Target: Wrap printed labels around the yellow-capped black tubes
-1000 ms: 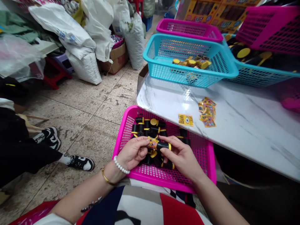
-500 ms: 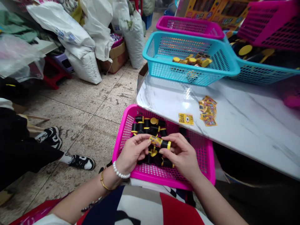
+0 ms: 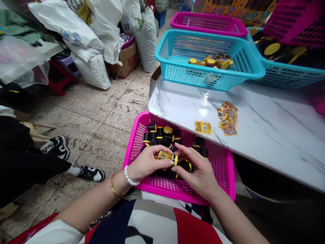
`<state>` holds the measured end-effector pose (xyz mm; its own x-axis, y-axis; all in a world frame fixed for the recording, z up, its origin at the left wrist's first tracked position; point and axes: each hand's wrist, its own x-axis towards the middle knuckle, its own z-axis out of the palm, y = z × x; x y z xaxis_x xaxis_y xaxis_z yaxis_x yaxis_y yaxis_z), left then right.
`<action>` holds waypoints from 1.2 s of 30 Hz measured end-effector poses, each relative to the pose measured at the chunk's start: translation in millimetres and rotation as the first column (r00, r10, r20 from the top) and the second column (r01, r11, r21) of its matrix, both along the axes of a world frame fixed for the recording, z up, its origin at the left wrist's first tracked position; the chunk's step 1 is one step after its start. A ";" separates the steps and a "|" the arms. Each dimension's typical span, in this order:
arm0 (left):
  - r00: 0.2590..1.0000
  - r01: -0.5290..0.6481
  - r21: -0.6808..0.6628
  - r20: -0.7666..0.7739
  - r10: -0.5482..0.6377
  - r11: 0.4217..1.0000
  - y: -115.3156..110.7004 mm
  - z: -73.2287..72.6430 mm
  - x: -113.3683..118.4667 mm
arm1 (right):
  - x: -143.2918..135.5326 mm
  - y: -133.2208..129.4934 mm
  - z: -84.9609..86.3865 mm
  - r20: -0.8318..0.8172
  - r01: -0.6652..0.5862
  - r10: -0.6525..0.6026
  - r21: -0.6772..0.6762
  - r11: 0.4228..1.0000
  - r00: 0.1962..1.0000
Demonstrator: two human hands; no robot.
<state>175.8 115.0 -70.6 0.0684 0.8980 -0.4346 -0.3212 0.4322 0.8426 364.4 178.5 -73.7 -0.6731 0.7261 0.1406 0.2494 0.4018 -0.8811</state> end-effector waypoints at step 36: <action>0.999 -0.010 0.040 0.031 0.009 0.999 0.6 -5.8 3.0 | -2.6 -0.6 -1.8 -0.031 0.058 -0.056 0.082 0.995 0.998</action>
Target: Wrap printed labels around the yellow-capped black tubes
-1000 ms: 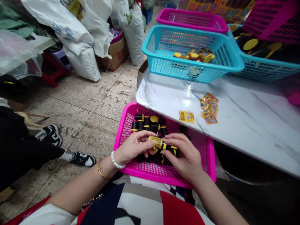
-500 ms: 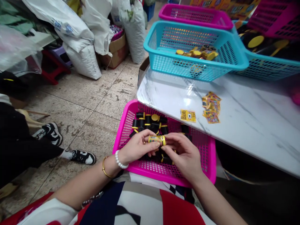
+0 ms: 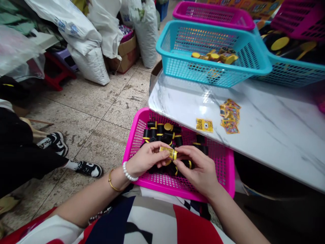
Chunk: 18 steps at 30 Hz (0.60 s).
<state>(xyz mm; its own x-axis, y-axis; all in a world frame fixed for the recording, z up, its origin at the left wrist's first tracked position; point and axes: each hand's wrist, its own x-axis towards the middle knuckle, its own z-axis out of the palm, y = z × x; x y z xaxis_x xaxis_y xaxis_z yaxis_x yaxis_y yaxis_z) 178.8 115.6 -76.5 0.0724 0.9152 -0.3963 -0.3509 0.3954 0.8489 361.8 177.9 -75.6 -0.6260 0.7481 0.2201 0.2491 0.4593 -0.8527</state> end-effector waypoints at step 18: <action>0.945 0.116 0.002 0.306 -0.111 0.993 -7.9 -10.3 5.5 | 4.2 -1.3 -7.9 -0.432 -0.282 -0.070 -0.694 0.662 0.899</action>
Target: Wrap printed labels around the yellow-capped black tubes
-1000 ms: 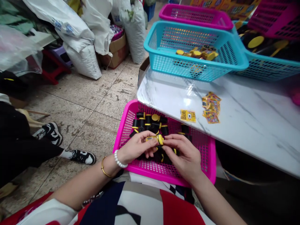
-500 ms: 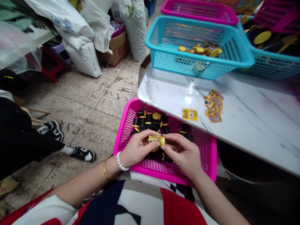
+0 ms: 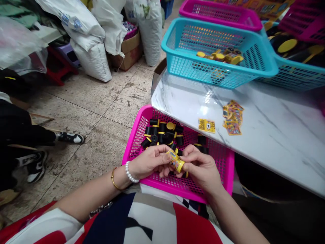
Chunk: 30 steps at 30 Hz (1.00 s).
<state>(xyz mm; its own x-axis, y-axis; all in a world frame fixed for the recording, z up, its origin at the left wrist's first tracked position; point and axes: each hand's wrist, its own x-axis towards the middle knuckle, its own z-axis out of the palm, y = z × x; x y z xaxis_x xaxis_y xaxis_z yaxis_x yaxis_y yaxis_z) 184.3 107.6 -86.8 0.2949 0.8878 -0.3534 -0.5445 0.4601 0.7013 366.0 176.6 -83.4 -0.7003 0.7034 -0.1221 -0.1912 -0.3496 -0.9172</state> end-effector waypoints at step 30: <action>0.995 -0.001 -0.218 0.098 0.023 0.976 0.4 9.4 6.8 | 4.2 0.5 1.4 0.093 0.034 -0.125 0.652 0.757 0.988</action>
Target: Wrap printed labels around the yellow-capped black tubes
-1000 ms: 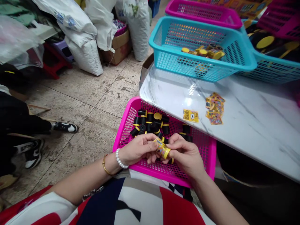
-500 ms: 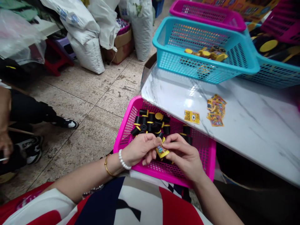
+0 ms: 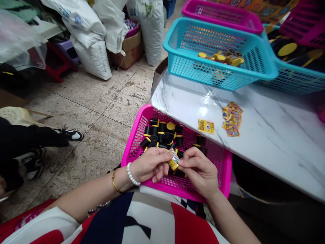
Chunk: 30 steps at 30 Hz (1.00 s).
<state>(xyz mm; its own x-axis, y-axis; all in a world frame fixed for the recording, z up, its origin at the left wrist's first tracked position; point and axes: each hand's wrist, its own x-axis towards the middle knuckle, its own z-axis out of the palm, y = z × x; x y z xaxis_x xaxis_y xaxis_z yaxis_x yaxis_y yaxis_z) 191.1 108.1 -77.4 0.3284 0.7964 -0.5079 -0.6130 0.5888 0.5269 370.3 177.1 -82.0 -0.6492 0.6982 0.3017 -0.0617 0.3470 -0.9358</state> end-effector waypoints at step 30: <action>0.975 0.084 0.183 -0.219 -0.043 0.980 -19.0 -30.4 7.6 | -26.3 178.9 150.9 0.063 0.433 -0.507 0.440 0.787 0.859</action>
<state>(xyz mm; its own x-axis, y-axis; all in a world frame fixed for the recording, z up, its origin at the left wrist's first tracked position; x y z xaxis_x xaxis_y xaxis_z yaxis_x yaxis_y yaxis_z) 198.7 89.1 -107.8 0.2823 0.8659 -0.4130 -0.4394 0.4993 0.7467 344.0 356.1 68.9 -0.3381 0.7730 0.5368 0.3521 0.6328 -0.6896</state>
